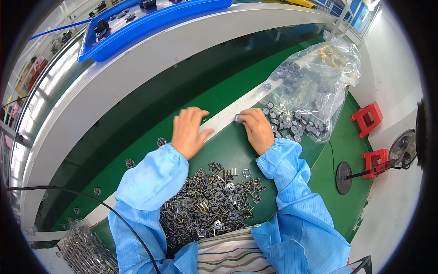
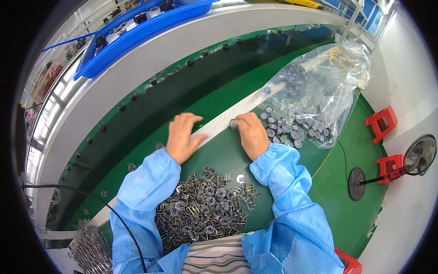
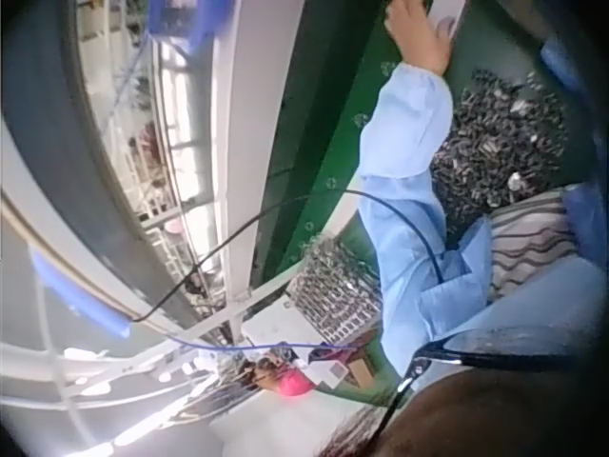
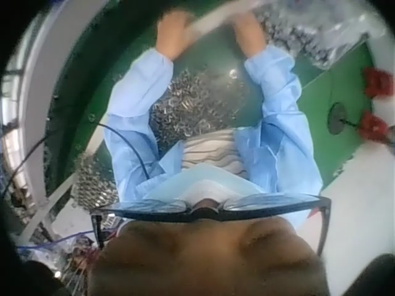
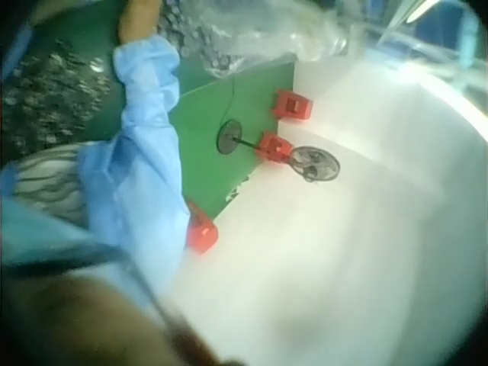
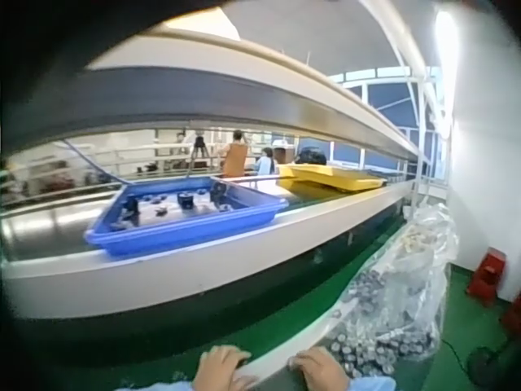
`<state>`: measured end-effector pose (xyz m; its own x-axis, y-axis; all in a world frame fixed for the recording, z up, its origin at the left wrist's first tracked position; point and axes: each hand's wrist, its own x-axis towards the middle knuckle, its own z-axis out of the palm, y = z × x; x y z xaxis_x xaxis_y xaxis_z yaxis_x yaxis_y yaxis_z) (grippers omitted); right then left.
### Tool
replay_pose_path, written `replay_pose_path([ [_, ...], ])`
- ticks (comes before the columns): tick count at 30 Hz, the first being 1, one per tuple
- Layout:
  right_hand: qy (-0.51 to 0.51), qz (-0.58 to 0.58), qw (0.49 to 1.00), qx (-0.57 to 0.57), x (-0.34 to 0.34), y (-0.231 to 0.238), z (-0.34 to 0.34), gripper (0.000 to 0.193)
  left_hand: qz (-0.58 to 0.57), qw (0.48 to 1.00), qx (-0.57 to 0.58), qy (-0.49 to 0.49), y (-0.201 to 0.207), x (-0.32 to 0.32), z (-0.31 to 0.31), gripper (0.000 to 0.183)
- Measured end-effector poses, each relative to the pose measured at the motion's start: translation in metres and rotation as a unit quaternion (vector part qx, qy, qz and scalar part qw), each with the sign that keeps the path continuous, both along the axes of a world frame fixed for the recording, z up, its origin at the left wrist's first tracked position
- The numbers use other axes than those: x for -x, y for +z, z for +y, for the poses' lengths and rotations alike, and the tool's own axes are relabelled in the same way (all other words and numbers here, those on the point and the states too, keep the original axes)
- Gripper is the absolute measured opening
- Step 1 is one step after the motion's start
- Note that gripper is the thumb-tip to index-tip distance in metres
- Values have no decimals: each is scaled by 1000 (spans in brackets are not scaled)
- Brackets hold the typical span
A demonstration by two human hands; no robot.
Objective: The person inserts small metal pins into grey plastic circular housings by hand.
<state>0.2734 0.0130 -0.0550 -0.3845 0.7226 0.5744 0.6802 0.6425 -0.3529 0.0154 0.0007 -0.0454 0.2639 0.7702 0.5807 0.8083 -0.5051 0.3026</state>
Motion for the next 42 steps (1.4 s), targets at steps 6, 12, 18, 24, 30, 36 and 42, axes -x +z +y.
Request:
replay_pose_path([
  [6,190,24,981,-7,32,7,-23,28,-127,963,171,-166,-14,-18,-17,51],
  [12,152,71,982,88,29,-1,-26,37,-173,944,215,-179,-22,-16,-13,41],
  [18,201,65,975,74,23,9,-30,34,-184,948,150,-211,-5,-14,-16,37],
  [24,213,30,974,73,23,6,-33,31,-82,922,318,-204,-1,-8,-15,33],
  [30,179,65,972,138,19,4,-32,31,-74,961,112,-241,-13,-10,-11,34],
  [36,170,69,972,148,17,3,-31,30,-90,948,202,-227,-19,-2,-4,27],
  [42,52,27,996,64,25,5,-33,11,-67,956,173,-227,-16,-6,-7,28],
])
